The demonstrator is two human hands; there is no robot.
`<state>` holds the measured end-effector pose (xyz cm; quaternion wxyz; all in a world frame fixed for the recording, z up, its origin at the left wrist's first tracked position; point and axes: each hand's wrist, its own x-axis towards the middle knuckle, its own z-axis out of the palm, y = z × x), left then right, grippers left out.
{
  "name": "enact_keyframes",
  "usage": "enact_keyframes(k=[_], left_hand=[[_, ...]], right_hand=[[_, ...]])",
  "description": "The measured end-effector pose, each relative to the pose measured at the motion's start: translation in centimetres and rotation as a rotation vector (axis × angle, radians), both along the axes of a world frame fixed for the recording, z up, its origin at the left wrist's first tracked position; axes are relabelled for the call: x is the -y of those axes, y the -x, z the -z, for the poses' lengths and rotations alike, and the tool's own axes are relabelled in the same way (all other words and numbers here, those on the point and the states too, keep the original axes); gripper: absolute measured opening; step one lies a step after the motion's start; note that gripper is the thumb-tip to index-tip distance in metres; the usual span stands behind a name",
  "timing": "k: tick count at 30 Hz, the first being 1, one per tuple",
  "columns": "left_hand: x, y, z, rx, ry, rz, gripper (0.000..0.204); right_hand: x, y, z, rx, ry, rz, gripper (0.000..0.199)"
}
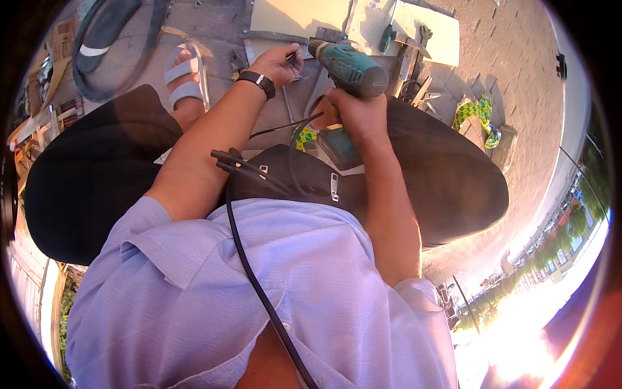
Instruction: The person sits on the ground and uses a power drill to drive screws into the corners of a rectangular frame. They repeatedly position the drill, fasten the screws, and inspect the frame's alignment and stability.
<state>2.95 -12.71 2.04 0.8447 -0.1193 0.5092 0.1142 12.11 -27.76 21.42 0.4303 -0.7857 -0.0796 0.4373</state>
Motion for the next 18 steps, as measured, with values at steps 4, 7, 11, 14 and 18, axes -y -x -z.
enact_keyframes(k=[4,7,11,14,18], left_hand=[[0.4,-0.4,0.7,0.043,0.026,0.024,0.012],[0.8,-0.9,0.8,0.062,0.091,-0.005,0.011],[1.1,-1.0,1.1,0.07,0.174,-0.04,0.011],[1.4,-1.2,1.1,0.07,0.214,-0.047,0.011],[1.8,-1.2,2.4,0.17,0.253,-0.07,0.012]], right_hand=[[-0.4,0.9,-0.4,-0.094,0.057,-0.051,0.023],[0.4,1.2,1.1,-0.022,0.007,0.007,0.021],[0.6,1.0,1.3,-0.073,0.004,0.034,0.019],[0.7,1.1,1.6,-0.074,0.003,0.065,0.014],[0.8,1.0,1.8,-0.096,0.005,0.08,0.014]])
